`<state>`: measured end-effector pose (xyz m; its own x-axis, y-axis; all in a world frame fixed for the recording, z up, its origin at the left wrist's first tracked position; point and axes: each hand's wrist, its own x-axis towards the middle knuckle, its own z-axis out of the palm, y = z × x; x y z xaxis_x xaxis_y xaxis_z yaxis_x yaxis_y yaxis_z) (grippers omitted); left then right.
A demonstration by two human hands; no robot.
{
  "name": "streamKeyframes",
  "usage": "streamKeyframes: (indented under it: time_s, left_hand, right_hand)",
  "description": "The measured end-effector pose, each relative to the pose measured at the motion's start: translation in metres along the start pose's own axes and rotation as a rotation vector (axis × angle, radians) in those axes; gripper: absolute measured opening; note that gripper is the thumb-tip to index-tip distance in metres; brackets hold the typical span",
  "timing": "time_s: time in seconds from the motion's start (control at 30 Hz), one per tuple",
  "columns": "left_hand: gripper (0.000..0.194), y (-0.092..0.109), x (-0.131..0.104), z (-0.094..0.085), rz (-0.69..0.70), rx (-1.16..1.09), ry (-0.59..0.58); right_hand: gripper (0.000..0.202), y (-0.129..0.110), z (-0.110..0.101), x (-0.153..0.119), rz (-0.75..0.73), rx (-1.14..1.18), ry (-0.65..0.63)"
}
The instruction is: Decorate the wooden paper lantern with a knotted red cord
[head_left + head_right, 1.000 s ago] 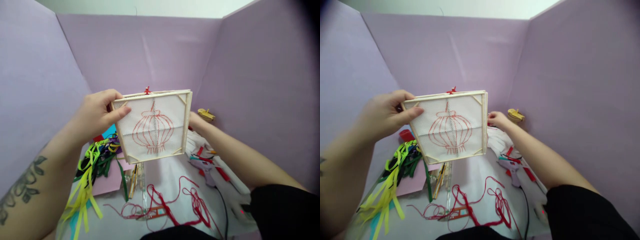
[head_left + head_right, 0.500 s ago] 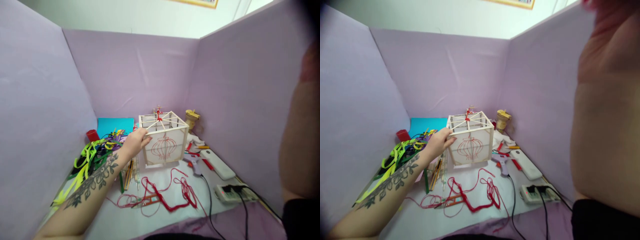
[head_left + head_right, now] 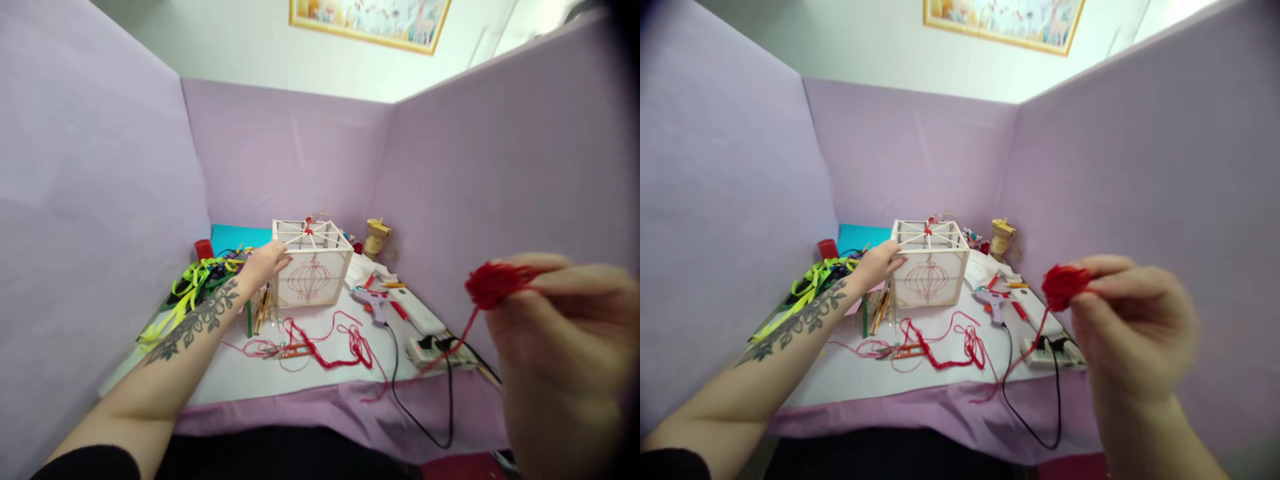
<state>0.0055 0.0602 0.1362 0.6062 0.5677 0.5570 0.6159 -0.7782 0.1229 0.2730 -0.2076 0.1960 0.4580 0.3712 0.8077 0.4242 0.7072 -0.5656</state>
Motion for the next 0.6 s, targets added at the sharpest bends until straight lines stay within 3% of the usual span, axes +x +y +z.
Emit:
streamKeyframes:
  time_s: [0.17, 0.3, 0.43, 0.53, 0.6]
  left_hand:
    - [0.014, 0.017, 0.016, 0.003, 0.01, 0.047, -0.055]
    - [0.015, 0.006, 0.007, 0.006, -0.015, 0.023, -0.065]
    - [0.023, 0.004, -0.006, -0.005, -0.076, -0.035, -0.014]
    - [0.044, 0.035, -0.029, -0.016, -0.18, -0.074, 0.111]
    - [0.05, 0.066, -0.055, -0.019, -0.159, -0.286, 0.158]
  right_hand:
    - [0.014, 0.018, 0.016, -0.024, 0.139, 0.162, -0.103]
    - [0.011, 0.041, 0.019, -0.041, 0.242, 0.211, -0.2]
    - [0.012, 0.066, 0.029, -0.053, 0.345, 0.255, -0.213]
    - [0.014, 0.08, 0.053, -0.062, 0.424, 0.231, -0.243]
    - [0.013, 0.083, 0.076, -0.076, 0.489, 0.207, -0.287]
